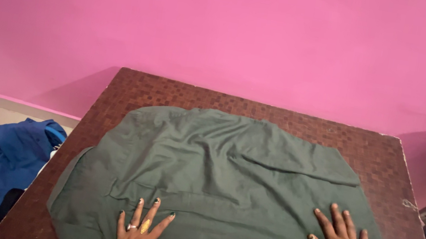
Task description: The person picks up a green button-down shirt from a pile, spreads it flat on a table, and folds it into a rectangle before placing it into an open suitcase.
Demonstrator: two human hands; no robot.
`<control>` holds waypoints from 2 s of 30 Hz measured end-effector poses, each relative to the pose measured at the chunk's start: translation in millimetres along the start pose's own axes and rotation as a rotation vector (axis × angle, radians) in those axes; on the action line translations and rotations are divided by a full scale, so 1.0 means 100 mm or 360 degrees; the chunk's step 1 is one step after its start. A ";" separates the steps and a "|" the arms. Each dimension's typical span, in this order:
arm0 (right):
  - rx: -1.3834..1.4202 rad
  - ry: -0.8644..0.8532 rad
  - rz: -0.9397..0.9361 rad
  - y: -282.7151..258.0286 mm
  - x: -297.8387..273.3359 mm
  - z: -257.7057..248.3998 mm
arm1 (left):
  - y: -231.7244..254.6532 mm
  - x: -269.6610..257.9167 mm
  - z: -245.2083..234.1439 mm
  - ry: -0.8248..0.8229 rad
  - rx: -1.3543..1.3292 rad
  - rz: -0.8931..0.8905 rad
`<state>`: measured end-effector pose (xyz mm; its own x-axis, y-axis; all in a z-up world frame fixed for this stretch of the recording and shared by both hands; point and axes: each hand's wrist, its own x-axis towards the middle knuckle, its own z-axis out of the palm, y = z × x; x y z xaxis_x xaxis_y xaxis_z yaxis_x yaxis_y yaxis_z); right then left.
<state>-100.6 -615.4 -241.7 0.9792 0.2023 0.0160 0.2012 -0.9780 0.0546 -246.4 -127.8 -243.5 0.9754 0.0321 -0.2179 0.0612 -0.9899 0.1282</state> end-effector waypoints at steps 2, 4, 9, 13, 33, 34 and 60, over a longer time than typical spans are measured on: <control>-0.0078 -0.0151 0.0044 -0.03 0.03 0.00 | 0.01 -0.01 -0.01 -0.0023 -0.0018 -0.0020; -0.0055 -0.0142 0.0084 -0.02 0.02 -0.02 | -0.02 -0.02 -0.04 -0.0025 -0.0044 -0.0015; -0.0127 -0.0112 0.0049 -0.01 0.04 0.03 | 0.01 -0.02 -0.05 -0.0001 -0.0047 -0.0014; -0.0142 -0.0095 0.0033 0.01 0.04 0.05 | 0.03 -0.02 -0.11 -0.0066 -0.0094 -0.0024; -0.0072 -0.0007 0.0096 -0.02 -0.02 0.05 | 0.02 -0.02 -0.14 -0.0084 -0.0072 -0.0020; -0.0069 0.0022 0.0082 -0.02 -0.03 0.06 | 0.02 -0.01 -0.15 -0.0090 -0.0078 -0.0021; -0.0002 0.0123 0.0054 0.07 0.01 0.21 | 0.02 -0.03 -0.21 -0.0088 -0.0154 -0.0002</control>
<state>-97.2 -622.9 -262.6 0.9805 0.1723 0.0950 0.1678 -0.9844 0.0538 -244.3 -126.9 -222.0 0.9623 0.0228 -0.2710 0.0850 -0.9718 0.2201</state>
